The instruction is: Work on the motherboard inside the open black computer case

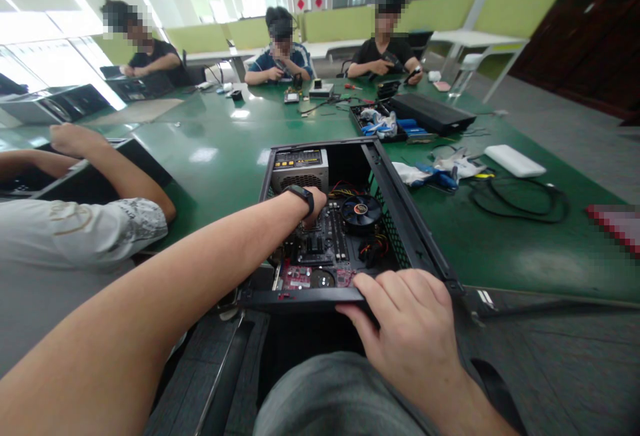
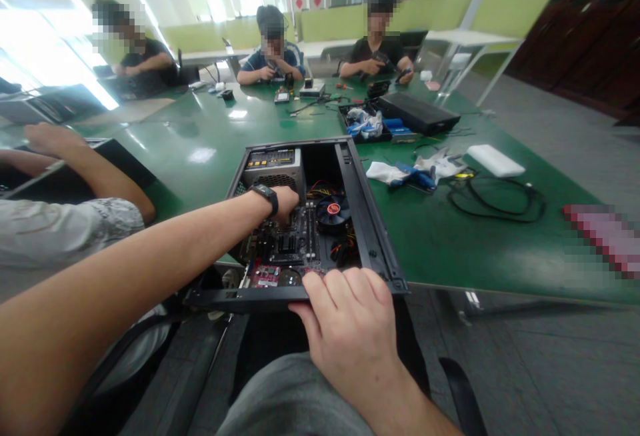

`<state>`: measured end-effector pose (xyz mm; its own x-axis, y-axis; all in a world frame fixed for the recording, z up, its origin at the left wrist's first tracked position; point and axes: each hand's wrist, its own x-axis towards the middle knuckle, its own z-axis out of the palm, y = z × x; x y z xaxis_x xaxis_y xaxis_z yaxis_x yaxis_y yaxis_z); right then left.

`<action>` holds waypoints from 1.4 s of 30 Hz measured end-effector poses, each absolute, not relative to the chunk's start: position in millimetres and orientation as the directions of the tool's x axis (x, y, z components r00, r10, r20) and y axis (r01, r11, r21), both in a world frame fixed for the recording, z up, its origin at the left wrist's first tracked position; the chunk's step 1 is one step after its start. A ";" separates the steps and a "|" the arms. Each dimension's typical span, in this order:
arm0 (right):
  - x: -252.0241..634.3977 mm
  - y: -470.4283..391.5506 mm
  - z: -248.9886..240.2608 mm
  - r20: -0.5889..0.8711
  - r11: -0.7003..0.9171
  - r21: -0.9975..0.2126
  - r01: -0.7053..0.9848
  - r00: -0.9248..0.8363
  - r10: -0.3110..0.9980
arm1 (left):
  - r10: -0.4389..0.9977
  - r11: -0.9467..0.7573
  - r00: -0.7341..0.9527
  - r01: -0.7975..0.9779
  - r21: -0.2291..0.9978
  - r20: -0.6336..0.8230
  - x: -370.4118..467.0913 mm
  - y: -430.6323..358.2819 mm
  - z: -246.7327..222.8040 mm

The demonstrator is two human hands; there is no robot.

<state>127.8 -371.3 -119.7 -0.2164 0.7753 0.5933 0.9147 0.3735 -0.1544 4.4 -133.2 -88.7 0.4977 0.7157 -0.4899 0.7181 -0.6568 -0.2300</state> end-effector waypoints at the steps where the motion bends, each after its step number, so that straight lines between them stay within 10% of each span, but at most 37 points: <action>1: 127.9 -371.5 -119.7 0.593 0.373 -0.153 0.915 -0.216 0.776 | 0.712 -0.664 0.498 0.707 -0.243 -0.495 4.4 -132.7 -89.4; 42: 127.3 -372.2 -118.4 0.598 0.378 -0.140 0.915 -0.226 0.769 | 0.711 -0.664 0.485 0.700 -0.261 -0.509 6.4 -133.0 -87.7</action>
<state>127.3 -372.2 -118.4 -0.2259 0.7690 0.5980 0.9154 0.3775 -0.1397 6.4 -133.0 -87.7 0.4848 0.7113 -0.5089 0.7004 -0.6642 -0.2611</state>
